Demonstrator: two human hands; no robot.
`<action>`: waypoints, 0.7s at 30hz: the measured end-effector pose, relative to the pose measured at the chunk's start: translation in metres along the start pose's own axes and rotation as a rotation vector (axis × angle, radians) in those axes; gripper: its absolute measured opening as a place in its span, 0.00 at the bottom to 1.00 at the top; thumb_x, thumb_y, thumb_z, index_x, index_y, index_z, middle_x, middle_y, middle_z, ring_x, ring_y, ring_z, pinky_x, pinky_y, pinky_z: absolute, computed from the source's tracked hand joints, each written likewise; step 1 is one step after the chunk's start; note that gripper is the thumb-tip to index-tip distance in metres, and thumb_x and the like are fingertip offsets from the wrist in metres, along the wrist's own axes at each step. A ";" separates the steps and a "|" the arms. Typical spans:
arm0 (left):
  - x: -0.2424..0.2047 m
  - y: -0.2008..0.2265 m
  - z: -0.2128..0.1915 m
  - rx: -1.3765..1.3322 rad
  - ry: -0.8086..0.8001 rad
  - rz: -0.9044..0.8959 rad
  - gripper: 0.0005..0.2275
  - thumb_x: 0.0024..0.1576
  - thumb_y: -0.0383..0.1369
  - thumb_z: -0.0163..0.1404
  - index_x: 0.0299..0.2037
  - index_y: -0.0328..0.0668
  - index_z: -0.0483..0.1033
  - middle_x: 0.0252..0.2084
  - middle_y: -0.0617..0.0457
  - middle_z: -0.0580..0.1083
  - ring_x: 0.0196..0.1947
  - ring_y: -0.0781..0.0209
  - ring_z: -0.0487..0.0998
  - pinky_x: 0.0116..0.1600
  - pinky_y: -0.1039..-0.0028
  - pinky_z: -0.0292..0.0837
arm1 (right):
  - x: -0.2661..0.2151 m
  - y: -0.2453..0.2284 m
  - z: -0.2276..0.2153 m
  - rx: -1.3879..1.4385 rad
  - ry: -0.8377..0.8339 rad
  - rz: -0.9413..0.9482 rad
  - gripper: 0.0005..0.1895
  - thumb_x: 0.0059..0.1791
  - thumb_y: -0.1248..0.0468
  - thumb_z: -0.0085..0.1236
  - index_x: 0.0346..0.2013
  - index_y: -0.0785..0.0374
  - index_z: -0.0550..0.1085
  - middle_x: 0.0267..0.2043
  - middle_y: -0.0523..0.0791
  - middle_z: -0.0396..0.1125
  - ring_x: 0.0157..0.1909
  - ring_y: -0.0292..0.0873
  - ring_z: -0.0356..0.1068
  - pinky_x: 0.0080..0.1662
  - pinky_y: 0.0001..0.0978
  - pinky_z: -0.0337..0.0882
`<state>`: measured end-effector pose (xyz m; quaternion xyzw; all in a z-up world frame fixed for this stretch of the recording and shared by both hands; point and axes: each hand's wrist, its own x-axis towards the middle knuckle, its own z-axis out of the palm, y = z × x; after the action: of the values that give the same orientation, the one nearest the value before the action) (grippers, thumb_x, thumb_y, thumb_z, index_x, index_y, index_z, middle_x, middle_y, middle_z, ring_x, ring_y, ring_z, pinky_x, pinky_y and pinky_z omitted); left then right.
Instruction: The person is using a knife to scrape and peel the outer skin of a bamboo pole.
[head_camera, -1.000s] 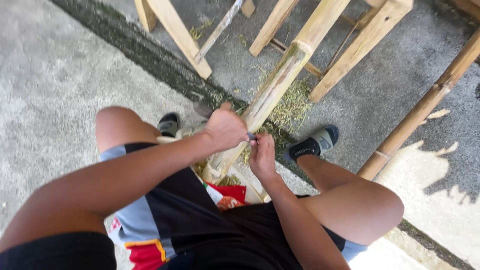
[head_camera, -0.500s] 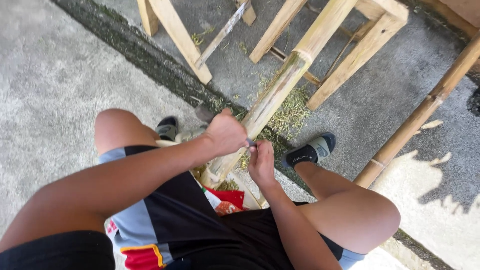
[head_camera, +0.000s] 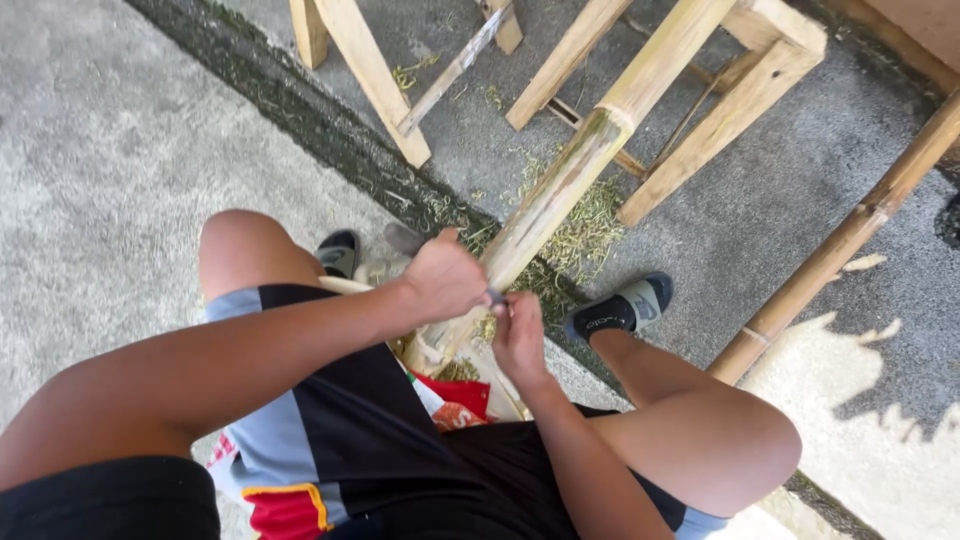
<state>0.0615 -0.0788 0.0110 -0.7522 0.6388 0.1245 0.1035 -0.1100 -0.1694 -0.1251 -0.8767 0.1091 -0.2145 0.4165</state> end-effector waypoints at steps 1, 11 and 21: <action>-0.002 0.002 0.004 -0.015 -0.007 -0.006 0.18 0.56 0.48 0.51 0.17 0.53 0.78 0.18 0.54 0.74 0.20 0.57 0.75 0.42 0.62 0.63 | -0.001 -0.005 -0.002 0.003 -0.017 0.005 0.06 0.54 0.74 0.51 0.40 0.65 0.64 0.37 0.52 0.62 0.37 0.51 0.64 0.41 0.45 0.66; -0.011 0.009 0.014 0.093 -0.072 0.059 0.12 0.55 0.40 0.54 0.18 0.55 0.77 0.17 0.58 0.71 0.18 0.60 0.71 0.39 0.64 0.62 | -0.016 -0.006 0.004 -0.001 -0.026 0.085 0.04 0.55 0.72 0.49 0.42 0.67 0.63 0.38 0.54 0.61 0.37 0.53 0.63 0.40 0.48 0.66; -0.023 0.021 0.032 0.060 0.028 0.039 0.11 0.52 0.40 0.55 0.17 0.55 0.77 0.18 0.59 0.73 0.20 0.60 0.73 0.38 0.64 0.64 | -0.020 -0.005 0.014 0.017 -0.022 0.214 0.04 0.58 0.68 0.47 0.42 0.66 0.63 0.38 0.52 0.63 0.35 0.49 0.65 0.37 0.44 0.69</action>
<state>0.0354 -0.0509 -0.0119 -0.7376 0.6583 0.0968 0.1146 -0.1214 -0.1496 -0.1351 -0.8587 0.1956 -0.1601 0.4458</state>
